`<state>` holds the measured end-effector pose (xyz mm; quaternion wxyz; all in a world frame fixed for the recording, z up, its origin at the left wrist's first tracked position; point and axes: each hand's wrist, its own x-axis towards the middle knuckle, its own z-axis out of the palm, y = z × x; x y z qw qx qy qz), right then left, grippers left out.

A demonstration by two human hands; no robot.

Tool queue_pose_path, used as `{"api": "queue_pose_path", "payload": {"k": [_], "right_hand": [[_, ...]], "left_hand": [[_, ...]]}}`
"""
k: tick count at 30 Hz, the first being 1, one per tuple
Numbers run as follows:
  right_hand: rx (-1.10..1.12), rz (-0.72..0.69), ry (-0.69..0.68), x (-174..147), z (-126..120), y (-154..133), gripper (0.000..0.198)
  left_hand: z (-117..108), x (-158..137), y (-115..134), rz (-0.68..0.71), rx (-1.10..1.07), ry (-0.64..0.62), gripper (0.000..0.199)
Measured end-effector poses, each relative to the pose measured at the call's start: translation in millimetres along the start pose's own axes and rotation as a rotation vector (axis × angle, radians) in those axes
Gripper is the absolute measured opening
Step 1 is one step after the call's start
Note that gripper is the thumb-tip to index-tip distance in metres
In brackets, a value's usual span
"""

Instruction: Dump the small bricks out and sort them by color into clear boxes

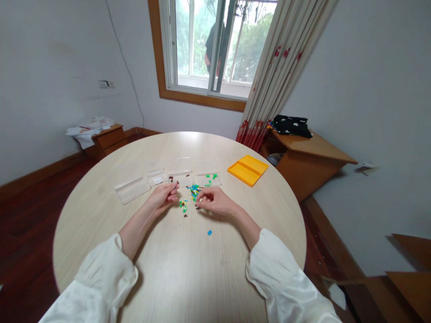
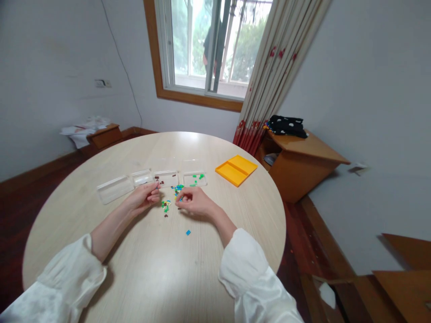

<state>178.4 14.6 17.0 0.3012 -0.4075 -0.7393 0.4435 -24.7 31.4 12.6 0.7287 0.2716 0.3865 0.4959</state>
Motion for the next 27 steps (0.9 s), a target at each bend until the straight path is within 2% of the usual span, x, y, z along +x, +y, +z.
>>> {"api": "queue_pose_path", "payload": {"k": [5,8,11,19,27], "right_hand": [[0.091,0.272,-0.542,-14.0,-29.0,-7.9,0.044],[0.07,0.399,-0.725,-18.0,-31.7,-10.5,0.057],[-0.021,0.426,-0.755,-17.5,-27.5,-12.4,0.058],[-0.283,0.38,-0.783,-14.4,-16.8,-20.8,0.051],[-0.291,0.392,-0.743,-15.9,-13.0,-17.1,0.033]], "left_hand": [[-3.9,3.4,-0.1,-0.056,-0.11,-0.004,0.035],[-5.2,4.5,1.2,-0.087,-0.17,0.0,0.042],[-4.2,3.4,3.3,-0.1,-0.218,-0.002,0.045],[0.4,-2.5,6.3,-0.138,-0.255,0.044,0.044],[4.4,-2.1,3.2,-0.116,-0.148,0.067,0.037]]}}
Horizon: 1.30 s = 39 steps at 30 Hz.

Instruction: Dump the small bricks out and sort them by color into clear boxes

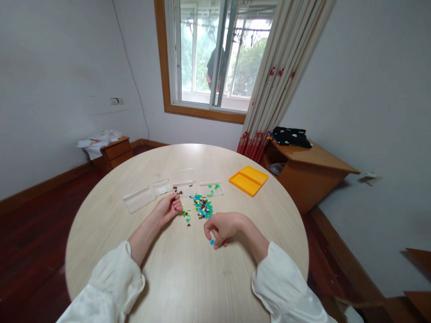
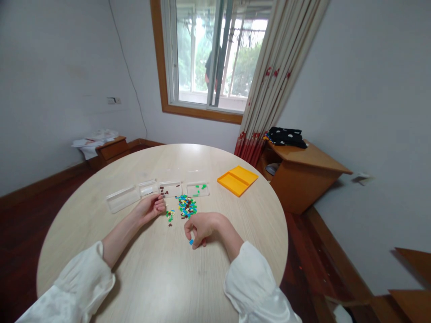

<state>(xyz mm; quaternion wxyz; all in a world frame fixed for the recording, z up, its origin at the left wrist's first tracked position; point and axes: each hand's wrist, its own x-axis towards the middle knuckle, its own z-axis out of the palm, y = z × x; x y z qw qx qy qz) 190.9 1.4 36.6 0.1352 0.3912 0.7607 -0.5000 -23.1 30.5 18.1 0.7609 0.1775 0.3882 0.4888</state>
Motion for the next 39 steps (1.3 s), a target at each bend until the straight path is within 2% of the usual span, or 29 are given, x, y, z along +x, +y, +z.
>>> {"api": "queue_pose_path", "payload": {"k": [5,10,14,20,25,29,32,36,39], "right_hand": [[0.021,0.005,0.02,0.0,0.3,-0.3,0.017],[0.089,0.008,0.051,-0.1,1.1,-0.2,0.019],[0.238,-0.028,0.072,3.5,2.2,4.5,0.02],[0.563,-0.197,0.259,20.9,6.7,10.2,0.038],[0.705,-0.318,0.413,33.5,11.8,5.7,0.044],[0.744,-0.348,0.494,41.3,13.4,3.4,0.042],[0.772,-0.351,0.535,47.1,13.8,4.5,0.041],[0.836,-0.343,0.557,51.2,13.8,5.0,0.041],[0.874,-0.352,0.557,50.8,13.4,3.7,0.041]], "left_hand": [[0.6,0.8,-3.8,0.031,0.047,0.011,0.031],[-3.7,1.5,-5.0,0.044,0.08,0.011,0.025],[-7.9,3.4,-6.2,0.012,0.116,-0.048,0.026],[-7.1,1.3,-6.1,-0.123,0.154,-0.145,0.046],[0.0,-4.9,-5.0,-0.198,0.157,-0.2,0.047],[1.3,-6.7,-7.8,-0.125,0.22,-0.246,0.04],[-1.5,-5.8,-9.9,-0.061,0.284,-0.278,0.026],[-5.4,-3.1,-10.2,-0.057,0.382,-0.255,0.006],[-7.1,-1.2,-9.6,-0.075,0.384,-0.263,0.013]]}}
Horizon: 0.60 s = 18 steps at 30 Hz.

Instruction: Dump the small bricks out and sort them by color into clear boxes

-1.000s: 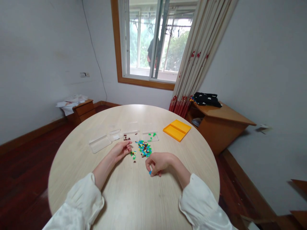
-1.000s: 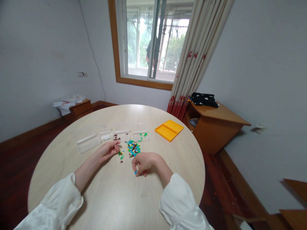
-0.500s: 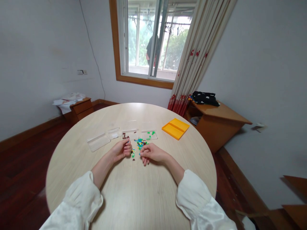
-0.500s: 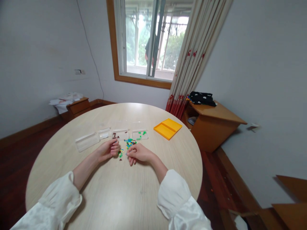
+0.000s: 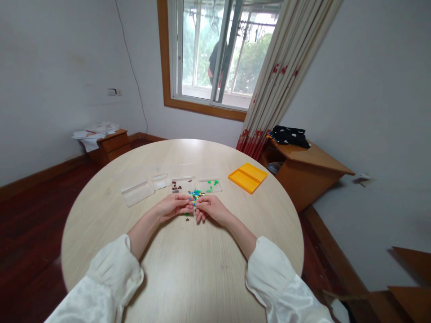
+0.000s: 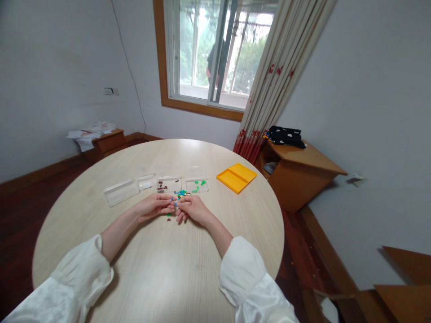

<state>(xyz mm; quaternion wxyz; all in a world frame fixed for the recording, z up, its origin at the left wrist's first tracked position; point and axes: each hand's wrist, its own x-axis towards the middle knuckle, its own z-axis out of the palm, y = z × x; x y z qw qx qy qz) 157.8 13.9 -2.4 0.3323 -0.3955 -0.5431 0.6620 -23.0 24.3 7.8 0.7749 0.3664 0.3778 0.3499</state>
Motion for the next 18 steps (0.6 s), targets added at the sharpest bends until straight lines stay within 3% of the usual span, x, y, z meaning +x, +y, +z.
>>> {"api": "queue_pose_path", "payload": {"k": [6,18], "right_hand": [[0.037,-0.047,0.053,1.0,-0.8,-2.1,0.044],[0.045,-0.061,0.092,3.3,-0.5,-1.4,0.044]], "left_hand": [[-1.1,0.9,-1.5,-0.009,-0.008,-0.007,0.02],[0.5,0.8,-1.7,-0.005,0.005,0.029,0.013]]}}
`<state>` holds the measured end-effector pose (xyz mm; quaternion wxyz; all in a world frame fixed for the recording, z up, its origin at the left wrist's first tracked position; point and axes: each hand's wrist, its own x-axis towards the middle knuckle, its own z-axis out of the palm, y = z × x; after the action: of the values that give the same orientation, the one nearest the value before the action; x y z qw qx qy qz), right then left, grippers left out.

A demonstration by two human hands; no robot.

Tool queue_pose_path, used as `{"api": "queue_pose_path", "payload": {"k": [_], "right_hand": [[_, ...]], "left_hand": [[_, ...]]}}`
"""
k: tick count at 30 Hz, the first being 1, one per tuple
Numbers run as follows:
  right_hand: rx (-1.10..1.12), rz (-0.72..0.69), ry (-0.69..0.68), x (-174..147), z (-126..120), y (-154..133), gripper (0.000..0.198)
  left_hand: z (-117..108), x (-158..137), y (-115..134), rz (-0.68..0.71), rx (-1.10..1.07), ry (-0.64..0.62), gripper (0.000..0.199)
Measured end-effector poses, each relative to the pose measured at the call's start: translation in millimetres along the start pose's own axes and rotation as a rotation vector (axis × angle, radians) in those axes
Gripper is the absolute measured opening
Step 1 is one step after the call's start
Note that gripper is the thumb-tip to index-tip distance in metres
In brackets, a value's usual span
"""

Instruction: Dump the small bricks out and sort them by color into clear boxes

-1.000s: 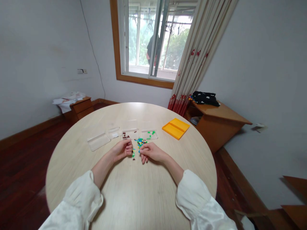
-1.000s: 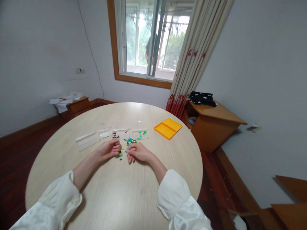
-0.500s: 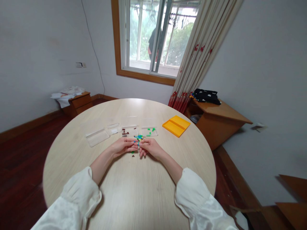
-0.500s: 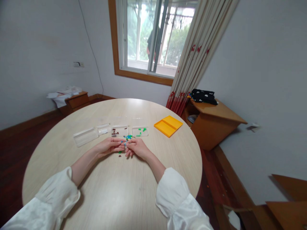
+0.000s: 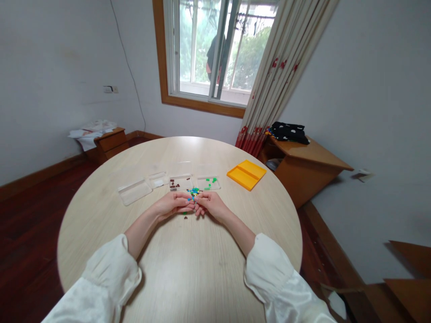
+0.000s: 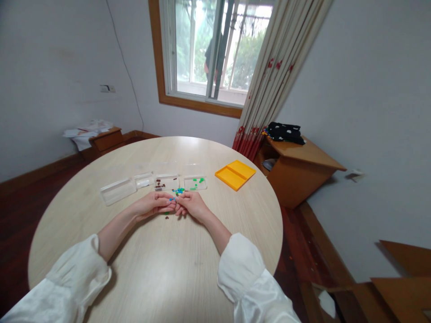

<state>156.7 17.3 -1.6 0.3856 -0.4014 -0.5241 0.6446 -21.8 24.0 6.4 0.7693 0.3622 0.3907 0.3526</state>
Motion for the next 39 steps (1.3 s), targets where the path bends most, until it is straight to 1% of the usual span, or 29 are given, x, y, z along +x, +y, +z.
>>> {"api": "queue_pose_path", "payload": {"k": [5,11,18,22,25,29,32,34,38,39], "right_hand": [[-0.013,-0.003,-0.005,0.0,0.3,0.0,0.045],[-0.019,-0.005,0.007,0.7,-0.8,0.6,0.045],[-0.05,-0.039,0.058,-0.8,-0.4,0.3,0.045],[-0.087,-0.071,0.052,-2.4,2.2,-0.7,0.043],[-0.113,-0.07,0.04,-2.7,2.9,-0.3,0.04],[-0.124,-0.065,0.025,-1.5,2.5,1.1,0.04],[-0.119,-0.071,0.034,-0.2,2.2,0.7,0.042],[-0.112,-0.081,0.047,0.4,2.0,-0.3,0.041],[-0.096,-0.096,0.097,1.5,1.2,-1.5,0.039],[-0.091,-0.096,0.11,1.7,1.0,-1.4,0.039]], "left_hand": [[1.3,0.2,-0.4,0.005,0.049,0.008,0.011],[4.7,-3.7,1.8,-0.004,0.065,-0.056,0.016],[6.9,-4.5,4.6,-0.012,-0.02,-0.02,0.039],[5.8,-4.0,4.1,-0.006,-0.028,-0.076,0.05],[4.1,-2.6,2.9,-0.01,-0.043,-0.134,0.053],[3.1,-0.9,1.9,-0.019,-0.072,-0.161,0.051],[4.6,-1.6,3.2,-0.027,-0.086,-0.135,0.046],[6.0,-2.5,4.7,-0.027,-0.094,-0.098,0.036],[7.0,-2.8,7.6,0.005,-0.157,-0.008,0.008],[6.5,-2.7,8.7,0.007,-0.186,0.006,0.01]]}}
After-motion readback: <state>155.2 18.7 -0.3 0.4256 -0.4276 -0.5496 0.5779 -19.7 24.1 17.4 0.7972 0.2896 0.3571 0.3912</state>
